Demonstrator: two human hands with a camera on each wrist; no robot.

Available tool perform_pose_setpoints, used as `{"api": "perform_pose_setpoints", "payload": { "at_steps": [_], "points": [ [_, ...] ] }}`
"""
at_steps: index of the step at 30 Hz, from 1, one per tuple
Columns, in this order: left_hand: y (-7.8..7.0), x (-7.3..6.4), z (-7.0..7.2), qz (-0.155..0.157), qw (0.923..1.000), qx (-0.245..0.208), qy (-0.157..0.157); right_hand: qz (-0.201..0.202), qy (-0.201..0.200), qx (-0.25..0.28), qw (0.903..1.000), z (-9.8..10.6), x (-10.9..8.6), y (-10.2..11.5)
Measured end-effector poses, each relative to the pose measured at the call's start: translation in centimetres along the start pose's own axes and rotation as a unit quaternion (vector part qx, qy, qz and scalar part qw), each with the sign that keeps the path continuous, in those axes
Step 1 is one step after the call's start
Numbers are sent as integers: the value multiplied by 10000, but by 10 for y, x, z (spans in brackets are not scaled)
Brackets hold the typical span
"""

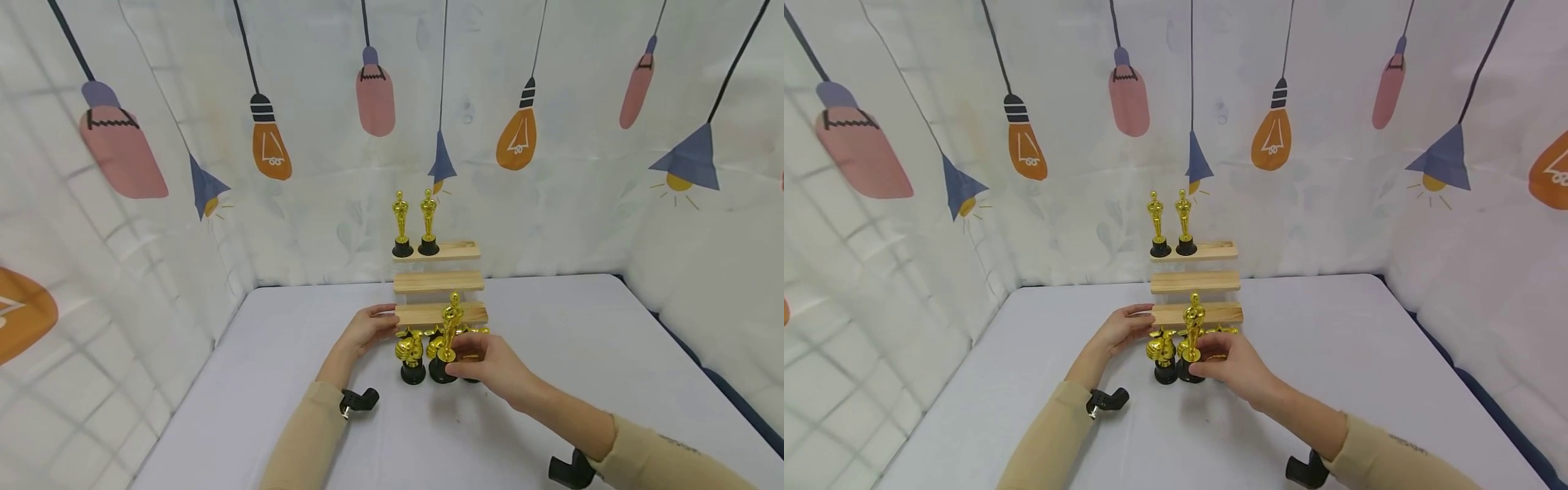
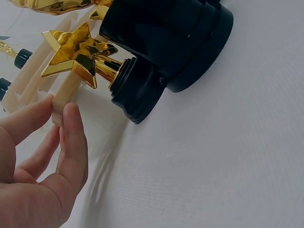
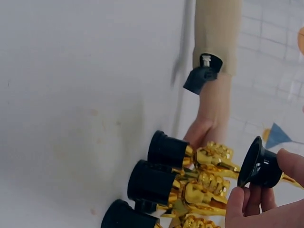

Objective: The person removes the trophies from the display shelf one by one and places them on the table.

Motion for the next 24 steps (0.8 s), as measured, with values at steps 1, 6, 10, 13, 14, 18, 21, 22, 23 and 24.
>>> {"api": "perform_pose_setpoints", "payload": {
  "at_steps": [1, 6, 10, 13, 14, 18, 21, 22, 23, 24],
  "points": [
    [0, 0, 0, 0, 10000, -5, -4, 16, 37, 38, 10000, -2, 0, -1],
    [0, -1, 0, -37, 10000, 9, -13, 37, 110, 164, 9998, -10, -2, -9],
    [0, -1, 0, -22, 10000, 9, -4, -117, 150, 226, 9996, -15, -2, -14],
    [-1, -1, -1, 13, 10000, 2, -22, -198, 156, 254, 9994, -18, -3, -17],
    [-2, -2, -1, 12, 10000, 10, -20, -199, 153, 260, 9993, -18, -3, -17],
    [-3, -2, -2, 14, 10000, -22, -29, -127, 102, 305, 9994, -21, -3, -21],
    [-2, -2, -2, 21, 10000, -54, -44, -77, 97, 305, 9995, -23, -3, -26],
    [-2, -1, -1, 22, 10000, -60, -40, -77, 95, 274, 9995, -24, -3, -28],
    [-2, -1, -1, 25, 10000, -61, -38, -89, 86, 230, 9997, -25, -2, -31],
    [-2, -1, -1, 33, 10000, -55, -39, -98, 73, 188, 9997, -26, -2, -33]
  ]
}}
Point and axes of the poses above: each hand's wrist, its own x-axis towards the middle knuckle, its own z-axis out of the back of the hand, y = z × x, the point moved 2 cm from there along x, towards the middle knuckle, and after that the axes turned 11 degrees about -y, right-handed, at the moved point
